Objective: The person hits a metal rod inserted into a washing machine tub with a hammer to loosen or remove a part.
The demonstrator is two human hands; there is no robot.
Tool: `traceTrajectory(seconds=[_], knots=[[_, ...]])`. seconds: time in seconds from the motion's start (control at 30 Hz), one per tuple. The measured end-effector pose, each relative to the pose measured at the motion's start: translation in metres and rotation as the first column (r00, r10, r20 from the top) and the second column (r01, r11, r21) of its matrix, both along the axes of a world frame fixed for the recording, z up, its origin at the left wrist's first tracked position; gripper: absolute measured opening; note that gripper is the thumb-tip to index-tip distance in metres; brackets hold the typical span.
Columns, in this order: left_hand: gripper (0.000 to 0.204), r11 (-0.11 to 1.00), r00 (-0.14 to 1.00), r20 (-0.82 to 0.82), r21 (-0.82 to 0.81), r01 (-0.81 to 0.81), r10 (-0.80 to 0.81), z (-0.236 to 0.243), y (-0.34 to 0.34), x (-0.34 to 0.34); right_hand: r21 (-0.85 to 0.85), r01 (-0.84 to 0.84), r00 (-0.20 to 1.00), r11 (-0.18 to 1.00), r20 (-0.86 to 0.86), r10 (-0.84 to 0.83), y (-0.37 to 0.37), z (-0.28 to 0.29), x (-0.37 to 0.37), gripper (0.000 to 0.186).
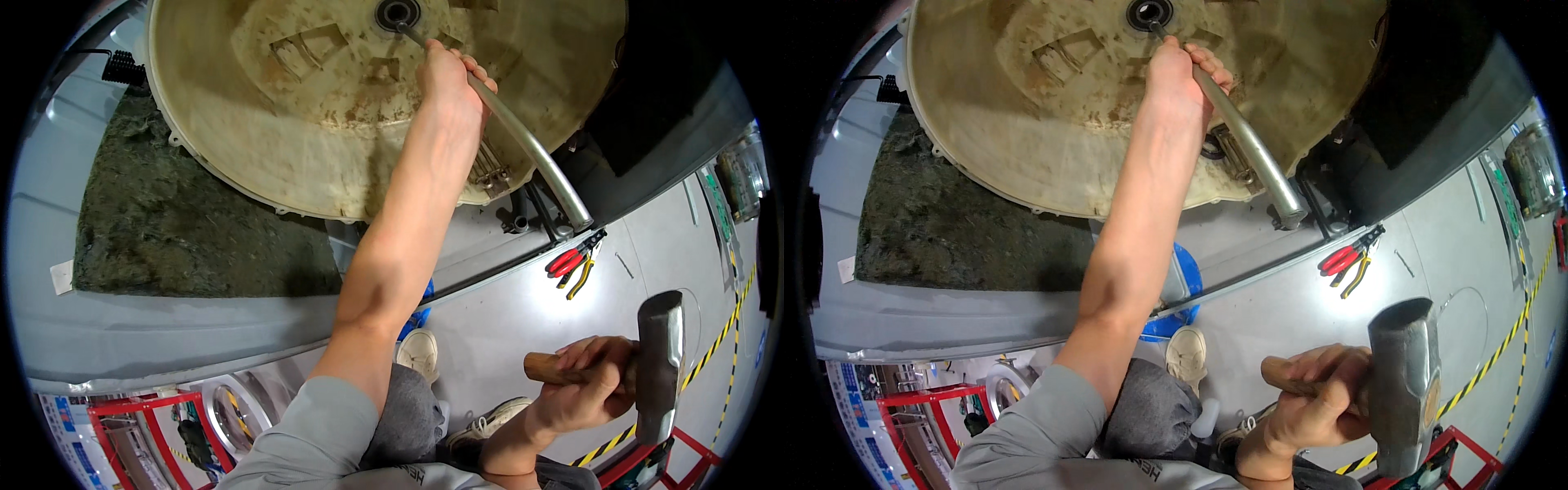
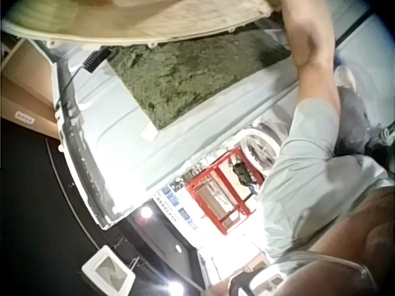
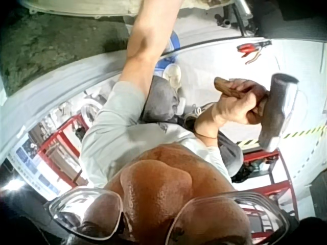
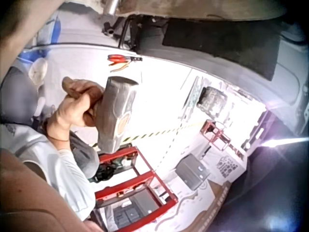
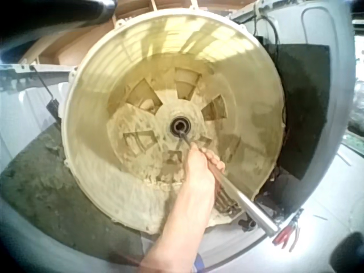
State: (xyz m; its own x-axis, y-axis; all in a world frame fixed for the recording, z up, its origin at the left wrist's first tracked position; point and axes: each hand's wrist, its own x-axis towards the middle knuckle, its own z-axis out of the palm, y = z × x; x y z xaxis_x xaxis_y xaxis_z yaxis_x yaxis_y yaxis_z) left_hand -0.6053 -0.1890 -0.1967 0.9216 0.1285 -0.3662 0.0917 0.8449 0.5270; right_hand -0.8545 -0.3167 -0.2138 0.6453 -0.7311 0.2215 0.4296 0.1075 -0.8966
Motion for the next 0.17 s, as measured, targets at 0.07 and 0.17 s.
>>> traceTrajectory(seconds=[0.07,0.17], knots=[[0.043,1.000,1.000,-0.012,0.007,0.007,-0.007,0.001,0.000,0.001,-0.032,-0.036,0.999,0.999,0.012,0.037,-0.006,-0.006,-0.009,0.014],[0.044,0.999,0.999,-0.006,-0.003,0.034,-0.034,-0.003,0.000,0.004,-0.013,0.011,0.999,1.000,0.036,-0.010,-0.006,-0.007,-0.016,0.016]])
